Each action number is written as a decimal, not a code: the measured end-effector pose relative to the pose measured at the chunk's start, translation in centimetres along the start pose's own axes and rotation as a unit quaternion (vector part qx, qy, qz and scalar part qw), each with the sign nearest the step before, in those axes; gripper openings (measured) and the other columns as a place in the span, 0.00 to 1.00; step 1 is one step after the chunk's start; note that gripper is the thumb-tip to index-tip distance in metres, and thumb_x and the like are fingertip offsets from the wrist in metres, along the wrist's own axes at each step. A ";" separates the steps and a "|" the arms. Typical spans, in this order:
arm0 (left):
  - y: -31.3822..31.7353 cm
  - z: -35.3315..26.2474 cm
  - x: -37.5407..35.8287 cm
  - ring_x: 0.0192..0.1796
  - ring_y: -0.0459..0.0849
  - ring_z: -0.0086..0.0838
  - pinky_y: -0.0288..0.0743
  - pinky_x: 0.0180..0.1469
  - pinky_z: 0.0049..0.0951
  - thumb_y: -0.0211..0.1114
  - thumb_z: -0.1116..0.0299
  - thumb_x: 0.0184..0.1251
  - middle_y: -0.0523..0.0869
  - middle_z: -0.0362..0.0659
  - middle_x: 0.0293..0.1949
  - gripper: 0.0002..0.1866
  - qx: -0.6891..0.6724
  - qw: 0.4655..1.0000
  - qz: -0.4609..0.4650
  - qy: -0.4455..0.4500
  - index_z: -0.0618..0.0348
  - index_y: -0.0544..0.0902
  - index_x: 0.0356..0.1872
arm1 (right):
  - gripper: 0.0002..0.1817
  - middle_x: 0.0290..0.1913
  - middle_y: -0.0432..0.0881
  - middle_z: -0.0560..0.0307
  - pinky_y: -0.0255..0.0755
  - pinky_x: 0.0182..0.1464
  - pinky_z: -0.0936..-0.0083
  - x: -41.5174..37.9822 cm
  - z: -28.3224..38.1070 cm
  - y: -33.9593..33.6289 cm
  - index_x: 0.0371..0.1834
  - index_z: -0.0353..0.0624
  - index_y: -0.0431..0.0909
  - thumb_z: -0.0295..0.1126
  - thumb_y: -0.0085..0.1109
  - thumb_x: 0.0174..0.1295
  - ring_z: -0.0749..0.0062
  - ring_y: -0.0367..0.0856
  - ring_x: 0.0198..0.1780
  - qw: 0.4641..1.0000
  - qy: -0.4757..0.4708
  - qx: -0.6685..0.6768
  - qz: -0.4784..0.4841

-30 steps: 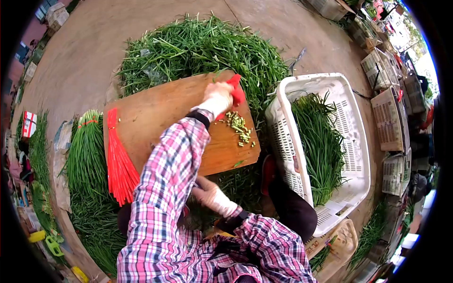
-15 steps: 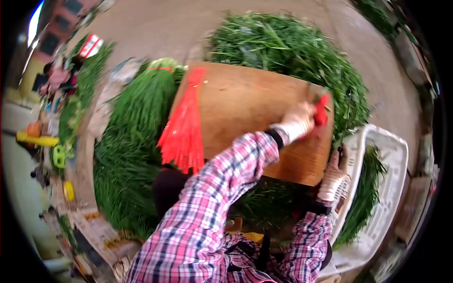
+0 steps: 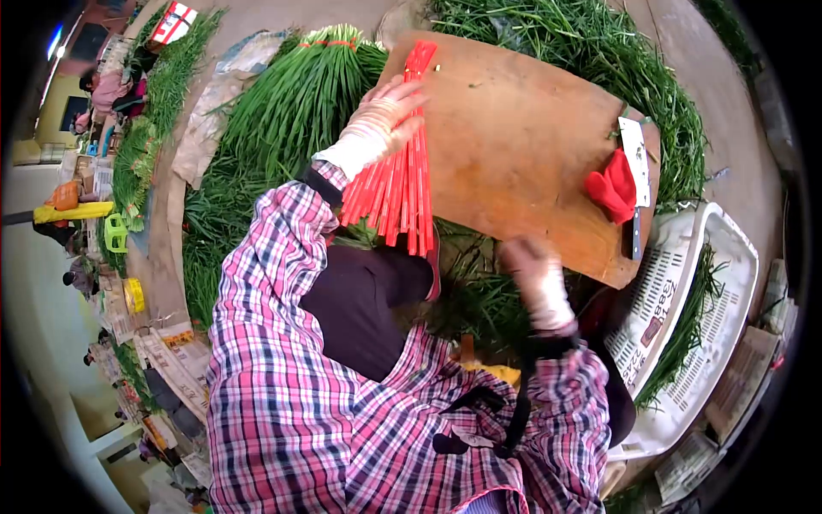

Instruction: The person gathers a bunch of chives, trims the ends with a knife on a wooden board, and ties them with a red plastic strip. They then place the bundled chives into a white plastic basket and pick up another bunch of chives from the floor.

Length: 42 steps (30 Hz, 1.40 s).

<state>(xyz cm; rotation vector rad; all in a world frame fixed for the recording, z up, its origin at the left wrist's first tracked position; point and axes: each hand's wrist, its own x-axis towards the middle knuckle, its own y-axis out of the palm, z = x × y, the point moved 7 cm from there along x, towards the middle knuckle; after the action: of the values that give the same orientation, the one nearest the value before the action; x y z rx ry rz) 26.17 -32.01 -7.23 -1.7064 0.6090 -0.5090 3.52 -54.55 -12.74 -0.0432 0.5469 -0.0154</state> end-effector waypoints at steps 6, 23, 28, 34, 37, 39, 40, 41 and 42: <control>4.5 -0.5 -3.3 0.78 0.55 0.44 0.50 0.75 0.54 0.59 0.55 0.69 0.63 0.42 0.75 0.27 0.064 0.996 0.041 0.051 0.39 0.70 0.69 | 0.19 0.41 0.83 0.62 0.73 0.40 0.82 -0.1 -6.7 12.8 0.54 0.34 0.78 0.34 0.64 0.64 0.82 0.77 0.37 0.956 0.142 0.258 0.004; 11.7 0.0 -3.6 0.79 0.54 0.39 0.43 0.77 0.54 0.56 0.47 0.67 0.60 0.46 0.76 0.36 0.049 0.990 0.127 0.024 0.52 0.63 0.73 | 0.15 0.30 0.80 0.57 0.71 0.45 0.71 -9.7 -6.7 0.9 0.40 0.39 0.81 0.40 0.52 0.70 0.69 0.75 0.35 0.988 0.079 0.111 -0.079; 7.1 -3.0 -2.2 0.80 0.50 0.42 0.40 0.76 0.59 0.52 0.43 0.70 0.58 0.43 0.77 0.34 0.073 0.965 0.249 -0.038 0.48 0.68 0.71 | 0.12 0.29 0.77 0.62 0.69 0.38 0.72 -15.6 -2.8 -5.1 0.32 0.45 0.78 0.40 0.54 0.69 0.70 0.73 0.32 0.876 -0.007 0.458 -0.151; 4.4 -15.0 -2.2 0.78 0.53 0.47 0.49 0.77 0.47 0.55 0.33 0.66 0.57 0.50 0.77 0.45 -0.249 0.942 0.183 0.132 0.48 0.57 0.77 | 0.14 0.25 0.71 0.62 0.65 0.33 0.73 -15.9 0.2 -6.5 0.30 0.45 0.73 0.42 0.55 0.69 0.72 0.67 0.28 0.921 -0.093 0.377 -0.026; -1.1 -21.6 -6.6 0.78 0.55 0.40 0.52 0.76 0.43 0.60 0.40 0.68 0.58 0.49 0.77 0.45 -0.474 0.841 0.173 0.195 0.53 0.53 0.78 | 0.16 0.27 0.76 0.59 0.68 0.32 0.74 -15.6 -0.2 -6.5 0.31 0.43 0.74 0.44 0.57 0.68 0.73 0.71 0.28 0.966 -0.059 0.249 0.027; -1.2 -22.7 -8.0 0.75 0.62 0.36 0.57 0.75 0.39 0.56 0.44 0.73 0.62 0.46 0.75 0.40 -0.622 0.738 0.157 0.209 0.57 0.56 0.76 | 0.16 0.31 0.80 0.57 0.69 0.34 0.75 -16.1 0.2 -7.1 0.35 0.40 0.75 0.43 0.58 0.68 0.72 0.74 0.31 0.986 -0.066 0.149 0.041; -1.5 -22.7 -8.5 0.73 0.66 0.34 0.59 0.74 0.37 0.54 0.47 0.75 0.65 0.45 0.73 0.37 -0.688 0.679 0.166 0.196 0.59 0.59 0.75 | 0.16 0.33 0.81 0.55 0.70 0.36 0.75 -16.2 0.0 -7.7 0.38 0.39 0.76 0.43 0.59 0.68 0.72 0.75 0.32 0.989 -0.074 0.112 0.058; -2.2 -22.6 -8.9 0.70 0.69 0.33 0.61 0.73 0.35 0.53 0.49 0.76 0.69 0.44 0.70 0.33 -0.707 0.665 0.147 0.191 0.60 0.62 0.73 | 0.16 0.35 0.83 0.54 0.71 0.37 0.76 -16.5 0.1 -8.0 0.40 0.38 0.76 0.43 0.59 0.68 0.72 0.77 0.34 0.991 -0.082 0.076 0.074; -2.8 -22.4 -9.4 0.68 0.72 0.31 0.63 0.71 0.33 0.51 0.51 0.78 0.72 0.43 0.68 0.30 -0.724 0.651 0.129 0.187 0.61 0.65 0.71 | 0.16 0.36 0.83 0.53 0.71 0.38 0.75 -16.9 0.5 -8.6 0.42 0.38 0.76 0.42 0.60 0.67 0.72 0.77 0.35 0.992 -0.092 0.040 0.078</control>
<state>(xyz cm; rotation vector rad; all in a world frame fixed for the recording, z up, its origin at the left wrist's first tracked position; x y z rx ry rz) 5.26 -42.30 0.11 -2.9267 1.8803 -0.0488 -10.67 -62.64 -3.16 0.0762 0.3631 0.1171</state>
